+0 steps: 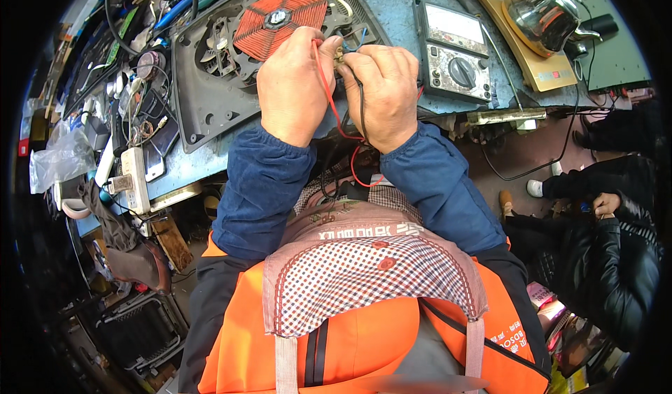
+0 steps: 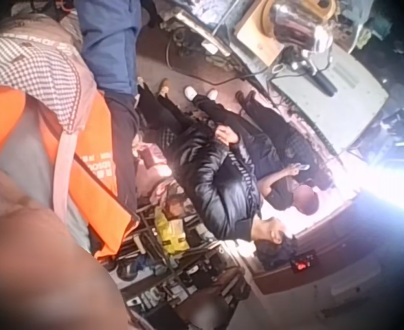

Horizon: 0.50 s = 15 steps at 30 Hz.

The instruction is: The person tests a kettle on a hot plate, then disassembles a black electronic device using a screwdriver and multimeter. They remove the casing, expose the internal fan and circuit board, and probe components with multimeter leads.

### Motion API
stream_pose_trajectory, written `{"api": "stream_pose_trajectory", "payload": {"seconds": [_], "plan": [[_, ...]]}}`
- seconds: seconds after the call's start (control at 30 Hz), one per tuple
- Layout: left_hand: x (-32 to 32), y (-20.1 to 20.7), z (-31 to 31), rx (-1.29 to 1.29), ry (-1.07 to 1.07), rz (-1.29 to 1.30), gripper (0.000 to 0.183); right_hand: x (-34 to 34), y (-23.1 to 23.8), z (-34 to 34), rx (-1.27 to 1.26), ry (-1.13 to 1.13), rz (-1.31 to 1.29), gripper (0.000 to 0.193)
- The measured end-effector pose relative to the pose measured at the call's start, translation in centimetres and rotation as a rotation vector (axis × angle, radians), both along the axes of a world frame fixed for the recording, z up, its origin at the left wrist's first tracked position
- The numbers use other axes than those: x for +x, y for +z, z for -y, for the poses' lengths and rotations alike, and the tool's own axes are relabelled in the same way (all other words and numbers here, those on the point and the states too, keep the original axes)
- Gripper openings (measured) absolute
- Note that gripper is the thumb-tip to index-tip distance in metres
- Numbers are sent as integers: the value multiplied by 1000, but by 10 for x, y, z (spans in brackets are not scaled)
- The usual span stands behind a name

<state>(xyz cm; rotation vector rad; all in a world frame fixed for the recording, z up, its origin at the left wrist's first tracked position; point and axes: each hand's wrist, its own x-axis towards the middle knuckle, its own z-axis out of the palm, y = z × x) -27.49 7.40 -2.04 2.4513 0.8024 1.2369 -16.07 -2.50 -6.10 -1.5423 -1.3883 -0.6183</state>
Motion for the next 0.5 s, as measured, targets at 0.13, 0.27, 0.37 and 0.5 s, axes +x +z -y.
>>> {"api": "stream_pose_trajectory", "payload": {"seconds": [0.13,0.27,0.37,0.5], "plan": [[0,-1,0,7,-12,23,23,1,-2,0,0,15,-13,22],[1,-2,2,18,21,-1,21,2,-3,-1,7,24,-24,23],[1,-3,3,92,44,-12,21,2,-3,-1,9,26,-28,24],[2,-5,5,128,56,-3,21,1,0,1,16,27,-22,24]]}}
